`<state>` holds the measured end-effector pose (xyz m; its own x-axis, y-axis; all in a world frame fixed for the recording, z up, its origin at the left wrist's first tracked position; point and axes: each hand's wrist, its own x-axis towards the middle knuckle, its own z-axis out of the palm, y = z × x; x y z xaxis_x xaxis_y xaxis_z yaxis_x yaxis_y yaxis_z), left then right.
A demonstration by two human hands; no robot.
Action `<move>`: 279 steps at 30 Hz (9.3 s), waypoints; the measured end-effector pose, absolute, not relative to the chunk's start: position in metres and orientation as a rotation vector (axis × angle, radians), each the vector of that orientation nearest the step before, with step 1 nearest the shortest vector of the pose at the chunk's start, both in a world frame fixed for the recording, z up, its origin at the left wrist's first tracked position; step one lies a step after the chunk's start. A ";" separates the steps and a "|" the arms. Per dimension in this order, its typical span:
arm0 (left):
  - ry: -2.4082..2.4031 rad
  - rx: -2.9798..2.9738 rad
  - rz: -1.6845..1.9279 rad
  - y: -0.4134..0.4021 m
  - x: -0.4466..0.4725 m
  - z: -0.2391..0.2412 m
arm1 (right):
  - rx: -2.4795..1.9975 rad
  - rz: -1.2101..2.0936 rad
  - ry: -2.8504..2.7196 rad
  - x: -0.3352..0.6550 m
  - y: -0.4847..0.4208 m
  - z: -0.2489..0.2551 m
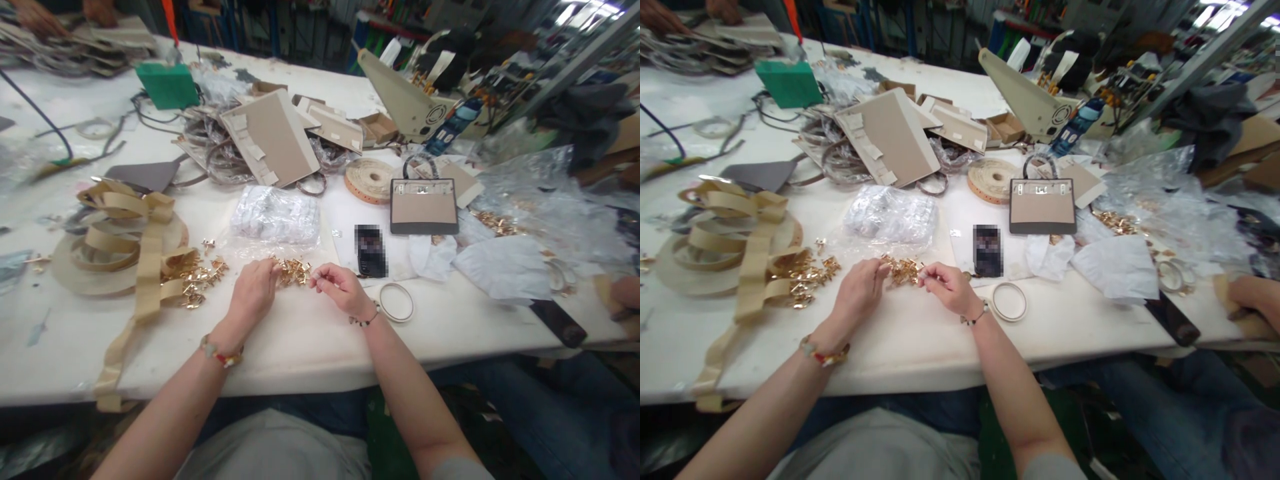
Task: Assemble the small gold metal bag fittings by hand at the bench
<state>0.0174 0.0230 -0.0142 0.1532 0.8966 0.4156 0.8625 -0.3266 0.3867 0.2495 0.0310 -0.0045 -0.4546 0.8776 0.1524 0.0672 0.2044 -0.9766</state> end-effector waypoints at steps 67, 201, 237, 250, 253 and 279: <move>1.342 2.653 1.140 -0.001 0.049 0.000 | -1.096 1.178 -2.009 0.245 0.030 0.010; 0.928 1.040 1.084 0.009 0.056 0.011 | -0.864 1.541 -1.226 0.249 0.043 0.000; 1.289 1.690 1.069 0.008 0.053 0.007 | -0.903 1.495 -1.411 0.250 0.038 -0.001; 1.282 1.709 1.078 0.008 0.054 0.005 | -0.888 1.506 -1.408 0.248 0.037 -0.001; 1.304 1.766 1.065 0.008 0.054 0.004 | -0.867 1.507 -1.433 0.248 0.036 -0.002; 1.111 1.342 1.150 0.010 0.053 0.002 | -0.937 1.489 -1.255 0.250 0.041 -0.002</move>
